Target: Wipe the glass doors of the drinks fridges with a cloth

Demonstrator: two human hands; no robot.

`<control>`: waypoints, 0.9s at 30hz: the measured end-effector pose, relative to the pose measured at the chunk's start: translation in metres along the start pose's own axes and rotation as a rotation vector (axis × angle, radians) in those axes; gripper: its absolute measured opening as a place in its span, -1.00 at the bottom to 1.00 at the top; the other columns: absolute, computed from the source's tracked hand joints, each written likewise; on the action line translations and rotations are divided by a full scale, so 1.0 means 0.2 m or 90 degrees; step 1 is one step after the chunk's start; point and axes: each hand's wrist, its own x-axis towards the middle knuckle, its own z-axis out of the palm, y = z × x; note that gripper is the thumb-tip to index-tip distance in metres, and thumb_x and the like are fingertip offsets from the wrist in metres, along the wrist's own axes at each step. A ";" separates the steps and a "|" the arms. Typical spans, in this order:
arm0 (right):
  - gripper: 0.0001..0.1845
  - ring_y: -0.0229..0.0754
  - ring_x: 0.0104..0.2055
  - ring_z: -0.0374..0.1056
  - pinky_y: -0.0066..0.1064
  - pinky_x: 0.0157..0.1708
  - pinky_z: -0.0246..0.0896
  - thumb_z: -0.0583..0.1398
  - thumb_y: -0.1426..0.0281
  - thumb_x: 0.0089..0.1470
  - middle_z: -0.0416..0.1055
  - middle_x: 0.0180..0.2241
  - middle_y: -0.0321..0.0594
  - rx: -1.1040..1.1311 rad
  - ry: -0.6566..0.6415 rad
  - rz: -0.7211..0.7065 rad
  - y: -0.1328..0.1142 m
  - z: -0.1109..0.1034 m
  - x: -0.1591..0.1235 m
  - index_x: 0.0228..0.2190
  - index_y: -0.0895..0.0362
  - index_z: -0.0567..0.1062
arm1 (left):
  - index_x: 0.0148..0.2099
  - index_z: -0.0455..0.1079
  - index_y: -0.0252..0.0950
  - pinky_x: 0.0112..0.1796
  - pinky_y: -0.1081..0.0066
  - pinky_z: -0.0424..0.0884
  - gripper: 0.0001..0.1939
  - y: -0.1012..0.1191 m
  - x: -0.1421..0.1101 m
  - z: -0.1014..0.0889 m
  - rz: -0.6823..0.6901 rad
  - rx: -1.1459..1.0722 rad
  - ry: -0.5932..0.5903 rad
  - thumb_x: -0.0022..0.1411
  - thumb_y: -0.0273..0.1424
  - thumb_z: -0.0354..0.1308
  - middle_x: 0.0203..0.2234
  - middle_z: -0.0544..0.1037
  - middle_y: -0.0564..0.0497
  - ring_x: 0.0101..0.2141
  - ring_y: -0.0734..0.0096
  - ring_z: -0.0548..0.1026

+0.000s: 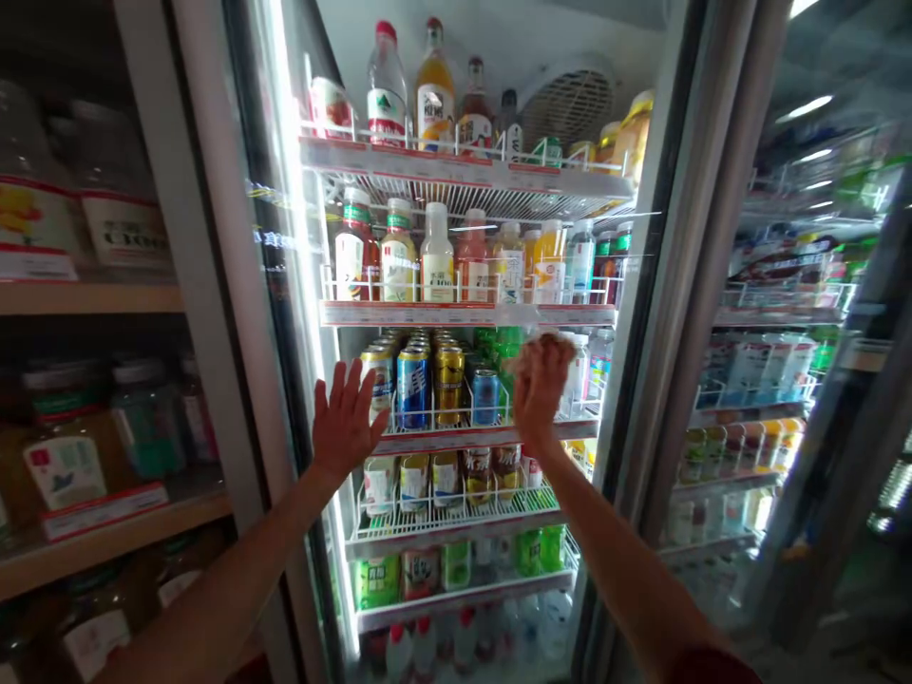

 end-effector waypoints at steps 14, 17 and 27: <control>-0.44 0.13 0.30 -0.27 0.13 0.13 -0.06 -0.02 0.38 0.10 -0.14 0.26 -0.13 0.007 -0.011 0.037 0.16 -0.06 -0.22 0.16 -0.01 0.11 | 0.32 -0.28 -0.20 0.18 -0.06 -0.20 -0.27 0.01 0.00 0.01 -0.014 0.029 -0.025 0.22 -0.21 -0.03 0.28 -0.18 -0.03 0.25 0.04 -0.17; -0.53 -0.04 0.27 -0.07 -0.09 0.13 0.09 0.07 0.33 0.05 0.11 0.18 -0.46 0.062 -0.133 -0.118 -0.03 -0.06 -0.32 0.03 -0.23 0.28 | 0.32 -0.29 -0.20 0.18 -0.07 -0.18 -0.30 0.10 -0.03 0.01 -0.041 0.018 -0.026 0.24 -0.25 -0.04 0.27 -0.16 -0.08 0.26 0.06 -0.20; -0.40 0.20 0.29 -0.27 0.21 0.10 -0.05 0.00 0.43 0.08 -0.21 0.28 -0.12 0.015 0.025 0.072 0.31 -0.10 -0.34 0.17 -0.05 0.08 | 0.32 -0.33 -0.19 0.18 -0.09 -0.22 -0.25 0.32 -0.19 0.15 -0.066 -0.005 -0.016 0.21 -0.26 -0.02 0.28 -0.18 -0.05 0.26 0.08 -0.25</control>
